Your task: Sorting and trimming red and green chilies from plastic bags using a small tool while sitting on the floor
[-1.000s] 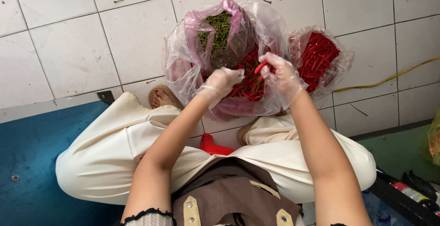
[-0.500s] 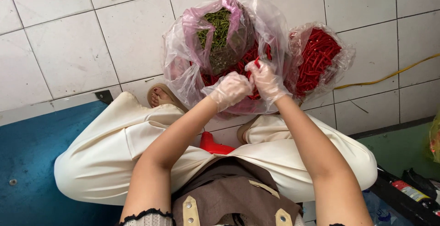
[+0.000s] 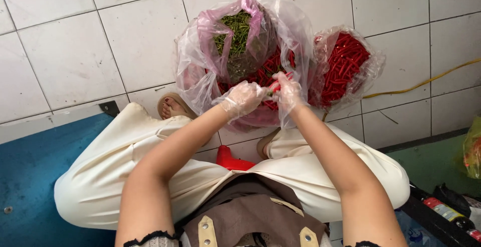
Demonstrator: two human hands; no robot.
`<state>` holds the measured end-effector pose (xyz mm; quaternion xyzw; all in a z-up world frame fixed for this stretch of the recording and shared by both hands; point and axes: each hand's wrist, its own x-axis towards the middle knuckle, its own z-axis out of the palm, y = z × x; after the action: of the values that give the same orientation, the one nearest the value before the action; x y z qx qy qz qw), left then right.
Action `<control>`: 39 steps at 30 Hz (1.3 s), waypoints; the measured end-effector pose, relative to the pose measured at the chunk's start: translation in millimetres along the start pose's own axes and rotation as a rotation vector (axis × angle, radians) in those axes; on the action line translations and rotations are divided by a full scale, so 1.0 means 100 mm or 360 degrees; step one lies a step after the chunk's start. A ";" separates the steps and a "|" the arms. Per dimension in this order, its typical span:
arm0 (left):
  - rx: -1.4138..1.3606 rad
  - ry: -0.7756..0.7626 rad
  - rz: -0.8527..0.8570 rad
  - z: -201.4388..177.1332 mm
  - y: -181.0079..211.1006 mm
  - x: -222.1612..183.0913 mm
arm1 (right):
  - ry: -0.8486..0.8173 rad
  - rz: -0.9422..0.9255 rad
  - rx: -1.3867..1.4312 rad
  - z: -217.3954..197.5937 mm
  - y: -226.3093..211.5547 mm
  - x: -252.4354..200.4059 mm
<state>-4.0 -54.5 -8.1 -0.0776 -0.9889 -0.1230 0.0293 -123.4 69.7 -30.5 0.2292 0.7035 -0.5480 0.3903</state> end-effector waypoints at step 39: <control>-0.1985 0.1451 -0.1513 -0.53 -0.77 0.06 | -0.0809 -0.0651 -0.2298 0.35 0.28 0.82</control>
<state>-20.4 -140.1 25.2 0.3933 -0.5631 -0.6541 0.3168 -140.8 35.9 -115.7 -0.3467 0.8025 -0.0525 0.4828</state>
